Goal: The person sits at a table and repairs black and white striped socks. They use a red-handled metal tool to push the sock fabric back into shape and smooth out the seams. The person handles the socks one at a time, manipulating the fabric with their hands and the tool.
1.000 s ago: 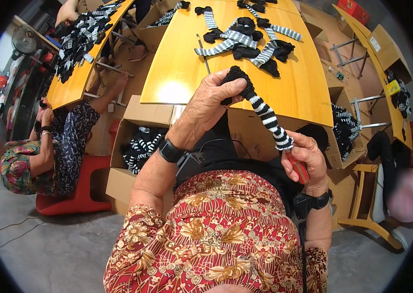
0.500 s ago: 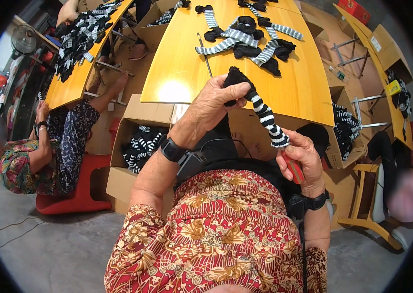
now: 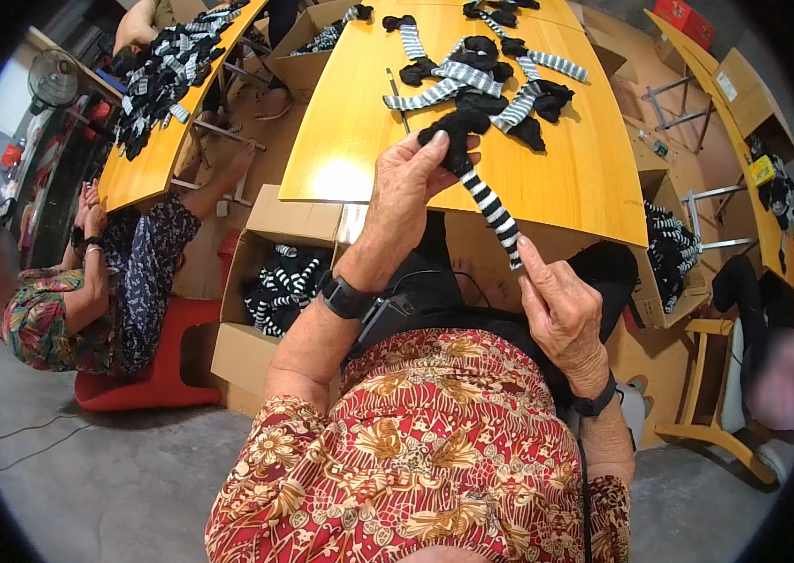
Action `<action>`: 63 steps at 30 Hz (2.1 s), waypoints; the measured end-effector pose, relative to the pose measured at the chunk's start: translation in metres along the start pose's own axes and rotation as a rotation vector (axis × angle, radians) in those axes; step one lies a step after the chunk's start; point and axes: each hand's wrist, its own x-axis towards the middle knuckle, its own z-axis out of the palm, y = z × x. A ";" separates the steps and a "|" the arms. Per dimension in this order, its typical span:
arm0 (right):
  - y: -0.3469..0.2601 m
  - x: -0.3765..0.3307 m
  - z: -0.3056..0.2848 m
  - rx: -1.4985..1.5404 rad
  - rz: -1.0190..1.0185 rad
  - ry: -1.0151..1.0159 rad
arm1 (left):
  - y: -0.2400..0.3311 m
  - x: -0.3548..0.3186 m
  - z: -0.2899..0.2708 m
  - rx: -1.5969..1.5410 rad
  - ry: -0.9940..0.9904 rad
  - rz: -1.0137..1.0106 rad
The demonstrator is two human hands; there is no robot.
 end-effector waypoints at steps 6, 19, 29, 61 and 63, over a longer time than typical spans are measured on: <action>-0.002 0.000 0.009 0.451 0.289 0.026 | -0.028 -0.002 0.008 -0.102 0.081 0.013; 0.012 0.009 -0.015 0.047 -0.056 -0.007 | 0.014 0.005 -0.012 0.316 -0.007 0.114; -0.009 0.015 -0.006 0.557 0.348 -0.055 | -0.030 0.003 0.003 -0.330 0.111 0.075; 0.020 0.031 -0.022 0.559 0.321 -0.274 | -0.005 0.030 -0.031 0.037 0.098 0.076; 0.027 0.035 -0.031 0.519 0.289 -0.321 | -0.008 0.036 -0.036 0.064 0.099 0.104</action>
